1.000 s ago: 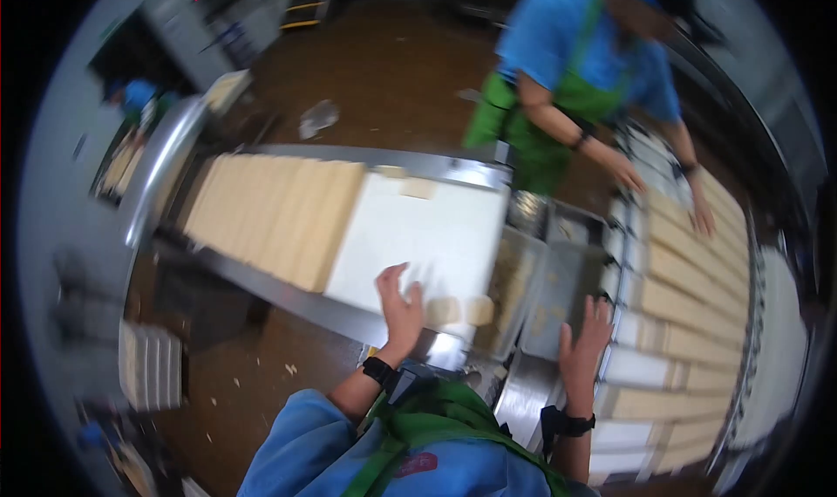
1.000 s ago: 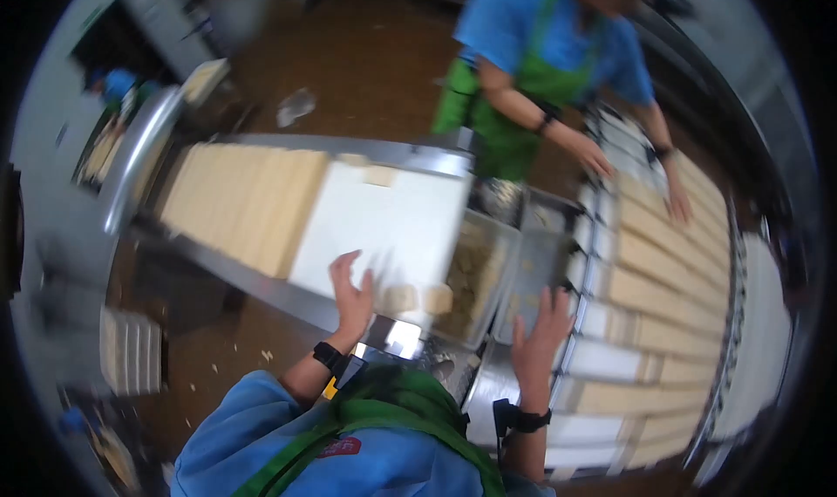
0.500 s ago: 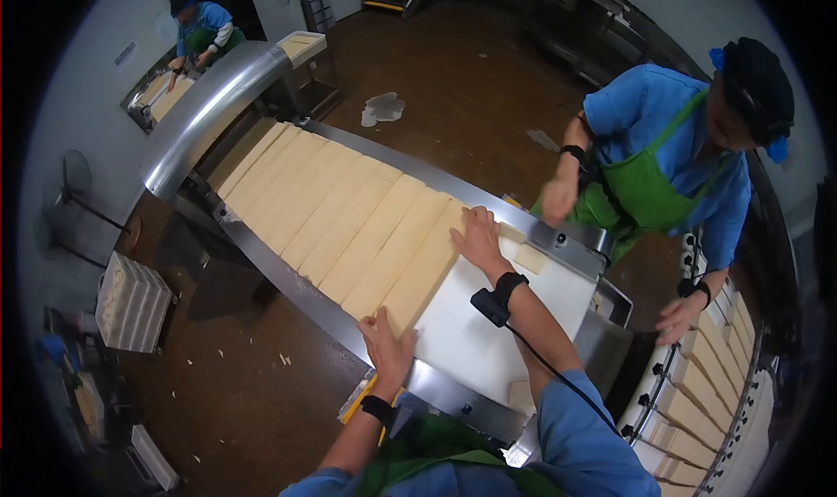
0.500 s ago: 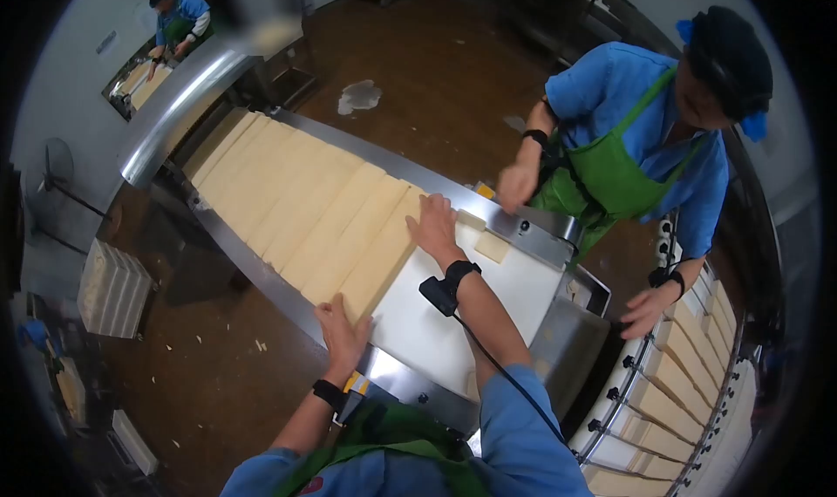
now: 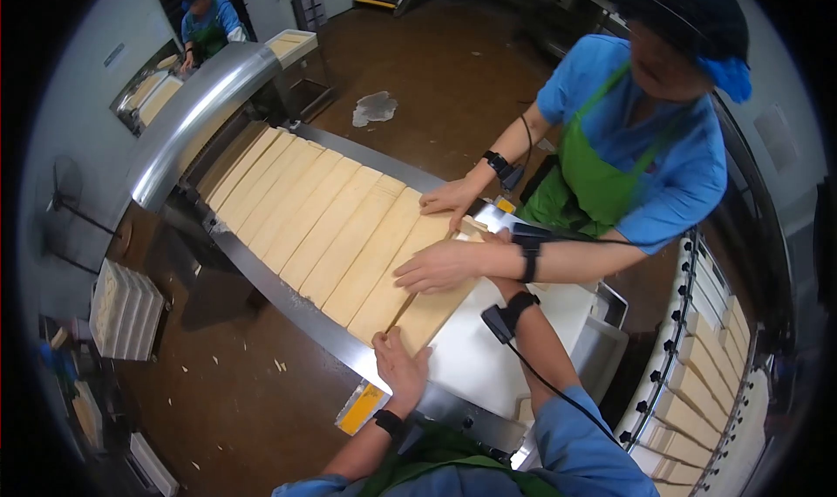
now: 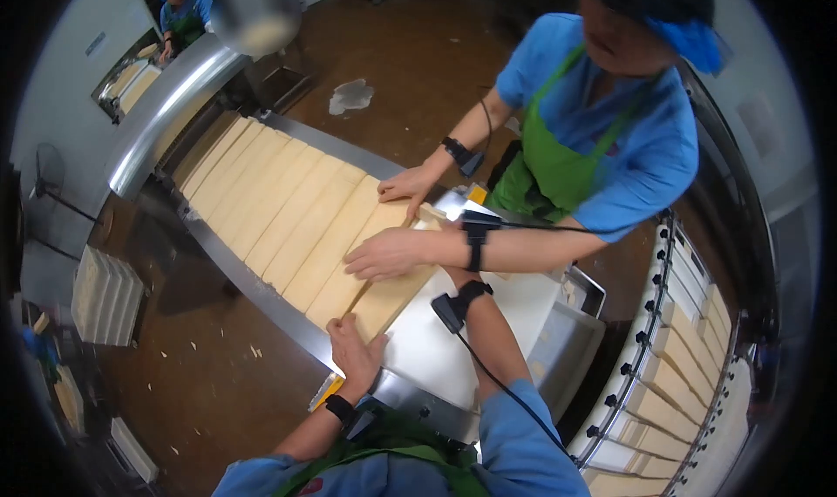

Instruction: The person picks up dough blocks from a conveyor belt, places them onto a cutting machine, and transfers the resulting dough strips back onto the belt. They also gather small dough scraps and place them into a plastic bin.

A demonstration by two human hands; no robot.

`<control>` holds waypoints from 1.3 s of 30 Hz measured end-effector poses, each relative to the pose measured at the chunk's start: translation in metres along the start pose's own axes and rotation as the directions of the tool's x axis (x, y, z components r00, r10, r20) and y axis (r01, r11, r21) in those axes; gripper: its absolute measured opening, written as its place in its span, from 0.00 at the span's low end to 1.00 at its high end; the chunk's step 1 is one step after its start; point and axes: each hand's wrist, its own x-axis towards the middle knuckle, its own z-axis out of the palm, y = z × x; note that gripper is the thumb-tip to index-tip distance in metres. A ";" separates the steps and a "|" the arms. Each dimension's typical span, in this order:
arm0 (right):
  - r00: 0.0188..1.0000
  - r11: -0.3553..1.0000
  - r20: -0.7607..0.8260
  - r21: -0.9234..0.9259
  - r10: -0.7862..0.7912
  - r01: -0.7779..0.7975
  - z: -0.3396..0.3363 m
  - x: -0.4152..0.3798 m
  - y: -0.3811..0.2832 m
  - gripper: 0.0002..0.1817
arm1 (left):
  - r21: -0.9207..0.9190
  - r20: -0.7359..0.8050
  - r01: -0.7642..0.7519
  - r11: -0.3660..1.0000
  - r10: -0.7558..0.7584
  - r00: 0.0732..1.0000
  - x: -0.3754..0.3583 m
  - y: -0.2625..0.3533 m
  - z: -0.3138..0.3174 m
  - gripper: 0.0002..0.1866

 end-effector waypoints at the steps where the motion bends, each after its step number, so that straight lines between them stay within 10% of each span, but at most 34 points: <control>1: 0.972 0.996 -0.219 0.000 -0.088 0.090 0.023 -0.025 0.032 0.25 | 0.024 0.028 -0.032 0.999 0.031 0.999 0.000 0.003 -0.001 0.42; 2: 0.889 0.984 -0.426 -0.026 -0.169 0.174 0.035 -0.046 0.050 0.26 | 0.024 0.040 -0.049 0.998 0.048 0.998 0.000 0.004 -0.001 0.42; 4: 0.975 0.972 0.042 0.073 0.220 -0.222 -0.047 -0.089 0.024 0.32 | 0.046 0.193 -0.184 0.982 0.172 0.966 -0.001 0.008 -0.001 0.41; 7: 0.779 0.773 0.037 0.111 0.626 -0.625 -0.088 -0.166 0.022 0.40 | 0.010 0.343 -0.319 0.948 0.296 0.892 0.000 0.013 -0.002 0.43; 9: 0.727 0.832 -0.413 0.177 0.548 -0.526 -0.058 -0.210 0.023 0.37 | -0.012 0.343 -0.395 0.918 0.375 0.861 0.005 0.007 0.007 0.54; 16: 0.568 0.675 -0.365 0.369 0.738 -0.640 -0.099 -0.262 -0.019 0.35 | 0.073 0.450 -0.565 0.822 0.478 0.754 -0.006 0.029 0.037 0.51; 20: 0.226 0.650 -0.658 0.518 0.718 -0.556 -0.149 -0.397 -0.001 0.30 | -0.149 0.298 -0.693 0.705 0.700 0.649 -0.094 0.085 0.047 0.43; 26: -0.372 0.404 -0.771 0.602 0.517 -0.688 -0.230 -0.654 0.021 0.19 | -0.567 0.423 -0.779 0.268 0.906 0.004 -0.281 0.200 0.044 0.42; 34: -0.499 0.182 -0.614 0.723 0.611 -0.666 -0.218 -0.871 0.069 0.19 | -0.773 0.610 -0.537 0.337 0.627 -0.484 -0.443 0.234 0.040 0.46; 39: -0.217 -0.099 -0.375 0.310 0.901 -0.946 -0.232 -0.901 0.105 0.28 | -0.686 0.726 -0.607 0.401 0.441 -0.528 -0.478 0.239 0.073 0.45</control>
